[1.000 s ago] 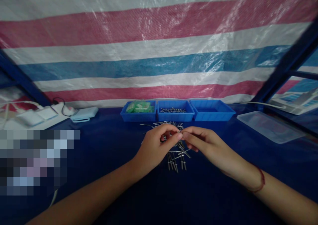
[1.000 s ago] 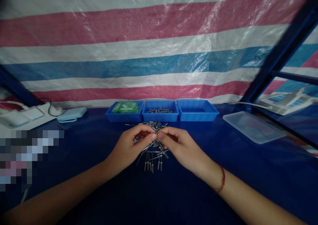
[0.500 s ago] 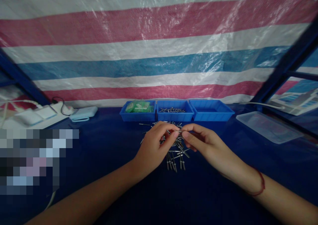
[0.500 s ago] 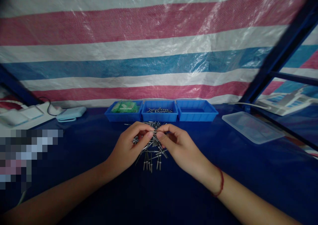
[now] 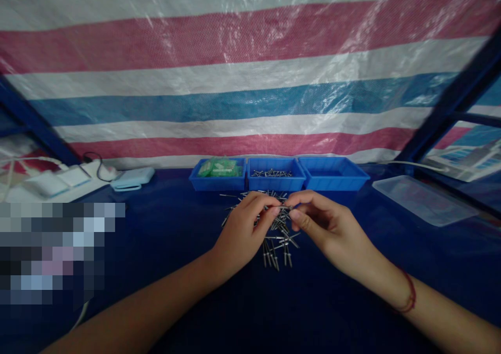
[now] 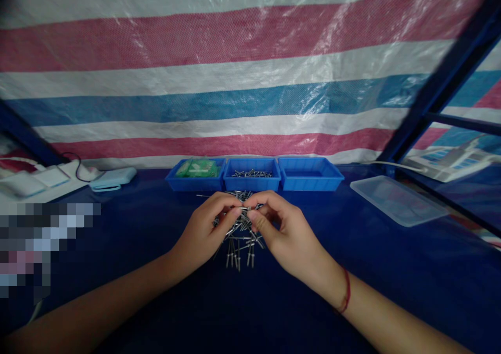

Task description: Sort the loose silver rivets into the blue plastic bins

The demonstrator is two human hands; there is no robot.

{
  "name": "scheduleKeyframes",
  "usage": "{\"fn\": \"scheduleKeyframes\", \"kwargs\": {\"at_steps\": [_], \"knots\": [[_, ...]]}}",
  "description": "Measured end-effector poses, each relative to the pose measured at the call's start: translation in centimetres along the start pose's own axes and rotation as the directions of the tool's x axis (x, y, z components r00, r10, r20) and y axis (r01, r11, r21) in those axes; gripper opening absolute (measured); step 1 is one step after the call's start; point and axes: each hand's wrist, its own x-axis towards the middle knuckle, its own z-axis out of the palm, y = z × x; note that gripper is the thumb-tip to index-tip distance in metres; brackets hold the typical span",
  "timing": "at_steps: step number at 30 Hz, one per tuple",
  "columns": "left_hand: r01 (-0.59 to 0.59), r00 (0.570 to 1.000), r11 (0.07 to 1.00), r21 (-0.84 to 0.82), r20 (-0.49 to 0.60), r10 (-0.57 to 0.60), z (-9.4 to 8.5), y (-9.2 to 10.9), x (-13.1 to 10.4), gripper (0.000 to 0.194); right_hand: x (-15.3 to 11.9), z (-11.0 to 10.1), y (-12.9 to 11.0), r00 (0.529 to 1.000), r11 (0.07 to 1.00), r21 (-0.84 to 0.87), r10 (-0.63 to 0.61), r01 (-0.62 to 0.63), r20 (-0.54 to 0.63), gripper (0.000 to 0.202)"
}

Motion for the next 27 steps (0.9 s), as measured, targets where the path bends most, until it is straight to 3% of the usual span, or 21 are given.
{"fn": "scheduleKeyframes", "kwargs": {"at_steps": [9, 15, 19, 23, 27], "knots": [[-0.039, 0.998, 0.999, -0.034, 0.052, 0.04, 0.2, -0.4, 0.1, 0.012, -0.4, 0.0, -0.1, 0.988, 0.964, -0.217, -0.155, 0.156, 0.022, 0.01], [0.004, 0.997, 0.999, -0.046, 0.081, 0.0, 0.0, -0.1, 0.2, 0.016, 0.2, -0.2, -0.6, 0.949, 0.838, -0.455, -0.309, 0.301, 0.06, 0.005], [0.131, 0.99, 0.982, -0.136, -0.036, -0.138, -0.4, -0.8, 0.7, 0.021, 2.9, -0.8, -0.7, 0.906, 0.728, -0.598, -0.423, 0.335, -0.006, 0.008], [0.187, 0.97, 0.964, -0.189, -0.119, -0.212, -0.8, -1.9, 1.0, 0.021, 7.6, -1.4, 0.6, 0.881, 0.635, -0.723, -0.466, 0.272, -0.078, 0.016], [0.166, 0.981, 0.983, -0.08, -0.09, -0.173, -1.1, -2.4, 1.0, 0.02, 10.9, -1.7, 2.4, 0.923, 0.571, -0.803, -0.377, 0.171, -0.071, 0.021]]}}
